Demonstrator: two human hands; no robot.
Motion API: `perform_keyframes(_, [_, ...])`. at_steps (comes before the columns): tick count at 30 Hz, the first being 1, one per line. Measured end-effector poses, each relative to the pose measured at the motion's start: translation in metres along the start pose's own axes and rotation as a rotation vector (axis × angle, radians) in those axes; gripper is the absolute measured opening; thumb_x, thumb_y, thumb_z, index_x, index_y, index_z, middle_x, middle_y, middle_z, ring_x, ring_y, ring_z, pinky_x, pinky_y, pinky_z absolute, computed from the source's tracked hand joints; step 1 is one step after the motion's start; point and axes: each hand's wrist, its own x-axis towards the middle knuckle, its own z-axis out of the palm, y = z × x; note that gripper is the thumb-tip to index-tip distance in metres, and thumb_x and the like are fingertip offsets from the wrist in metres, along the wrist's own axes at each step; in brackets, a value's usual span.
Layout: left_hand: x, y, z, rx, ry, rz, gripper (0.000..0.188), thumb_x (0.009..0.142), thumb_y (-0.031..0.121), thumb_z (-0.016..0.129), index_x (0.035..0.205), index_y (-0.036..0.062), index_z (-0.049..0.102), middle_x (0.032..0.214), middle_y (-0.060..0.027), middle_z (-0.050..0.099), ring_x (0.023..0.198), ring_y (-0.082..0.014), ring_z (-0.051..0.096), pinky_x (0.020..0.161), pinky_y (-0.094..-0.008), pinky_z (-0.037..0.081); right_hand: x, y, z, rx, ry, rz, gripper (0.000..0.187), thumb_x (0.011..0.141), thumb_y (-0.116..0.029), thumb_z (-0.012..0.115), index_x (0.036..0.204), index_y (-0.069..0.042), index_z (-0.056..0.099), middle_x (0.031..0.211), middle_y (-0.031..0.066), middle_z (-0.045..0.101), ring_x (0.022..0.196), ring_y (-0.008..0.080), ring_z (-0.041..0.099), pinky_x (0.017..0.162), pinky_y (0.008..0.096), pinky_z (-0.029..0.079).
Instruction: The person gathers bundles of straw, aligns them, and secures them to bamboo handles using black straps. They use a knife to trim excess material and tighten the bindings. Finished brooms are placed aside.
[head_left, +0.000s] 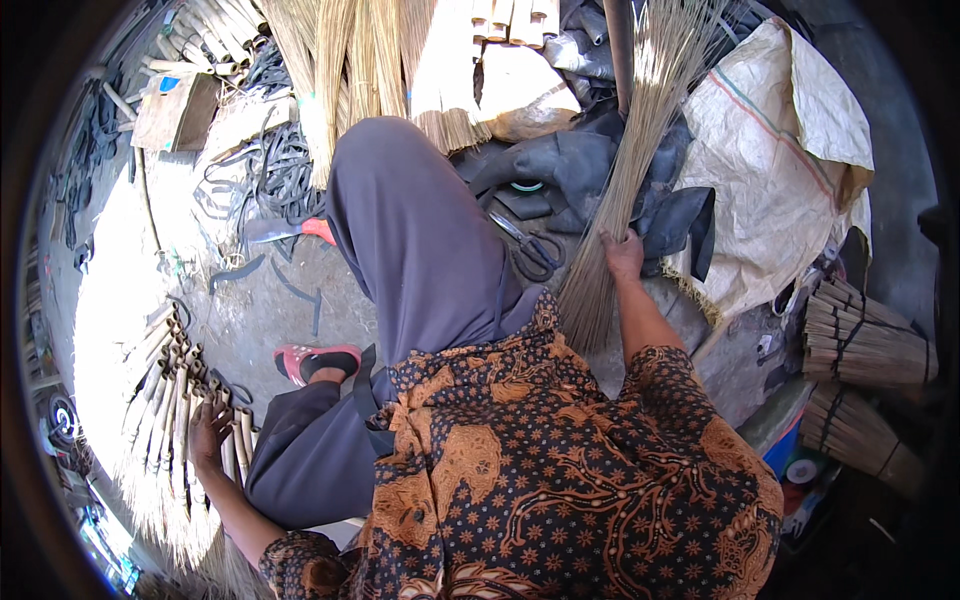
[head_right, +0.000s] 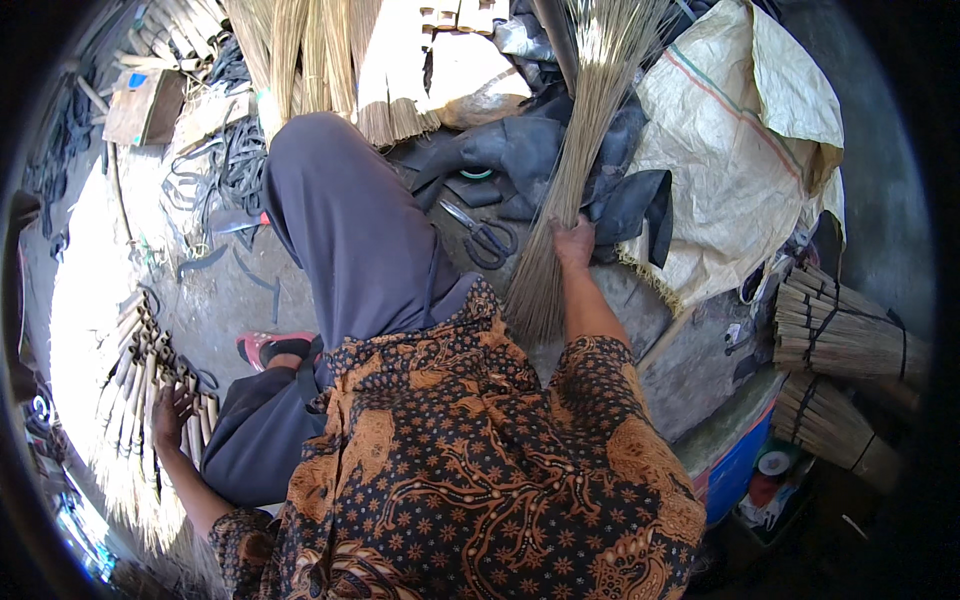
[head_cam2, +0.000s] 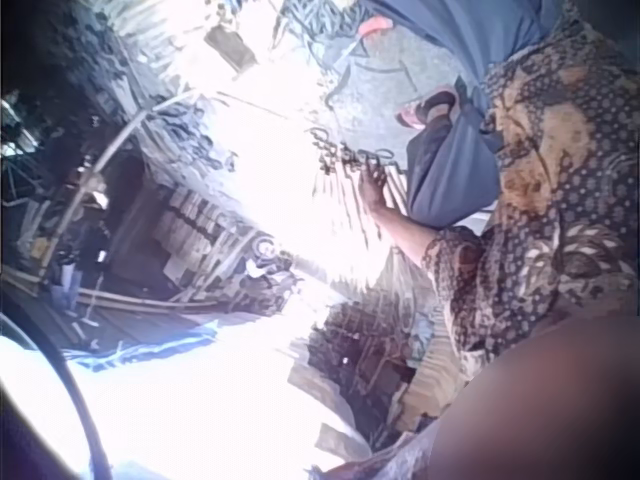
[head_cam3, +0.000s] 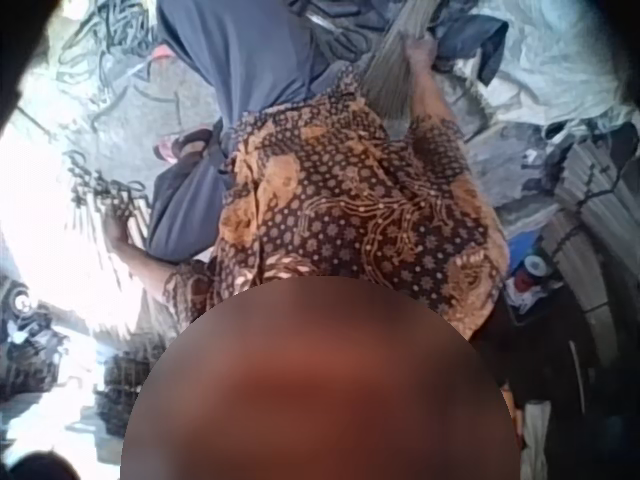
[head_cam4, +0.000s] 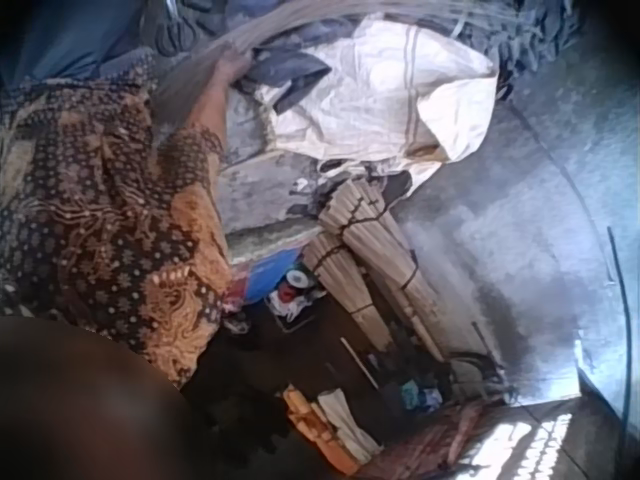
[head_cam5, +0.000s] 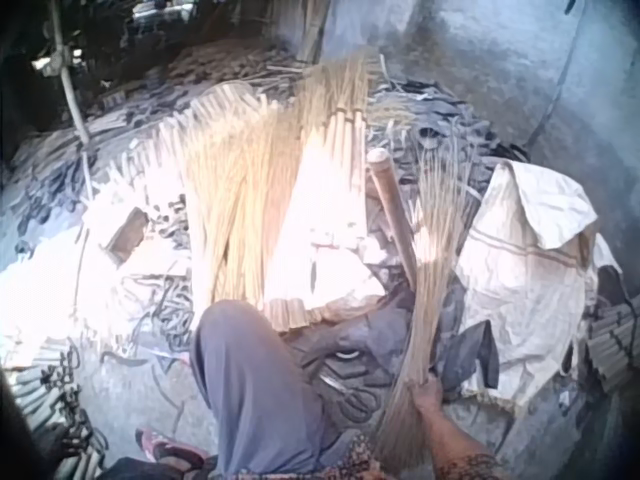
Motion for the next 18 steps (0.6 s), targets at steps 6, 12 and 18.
perform_keyframes(6, [0.006,-0.007,-0.005,0.013,-0.003,-0.023,0.069,0.105,0.054,0.053,0.157,0.0092,0.043,0.143,-0.0167,0.063,0.116,-0.0276,0.068,0.092,-0.0418,0.057,-0.011,0.000,-0.016,0.135,0.059,0.090,0.047,0.090,-0.033,0.076,0.118,0.005,0.071,0.105,0.0176,0.077,0.097,0.0278,0.074,0.091,0.0387,0.053])
perform_keyframes(12, [0.009,-0.008,-0.005,-0.004,-0.024,-0.019,0.069,0.106,0.053,0.052,0.158,0.0096,0.041,0.143,-0.0153,0.064,0.117,-0.0275,0.067,0.094,-0.0415,0.056,-0.012,0.017,-0.026,0.277,0.116,0.191,0.053,0.092,-0.031,0.071,0.130,0.005,0.065,0.116,0.0143,0.074,0.102,0.0254,0.069,0.095,0.0369,0.050])
perform_keyframes(18, [-0.005,0.001,0.006,-0.046,0.021,0.002,0.063,0.102,0.053,0.061,0.146,0.0082,0.056,0.131,-0.0137,0.069,0.102,-0.0196,0.070,0.086,-0.0366,0.055,-0.022,-0.011,-0.042,0.470,0.144,0.258,0.055,0.093,-0.036,0.073,0.127,0.007,0.066,0.120,0.0167,0.074,0.109,0.0269,0.069,0.098,0.0365,0.049])
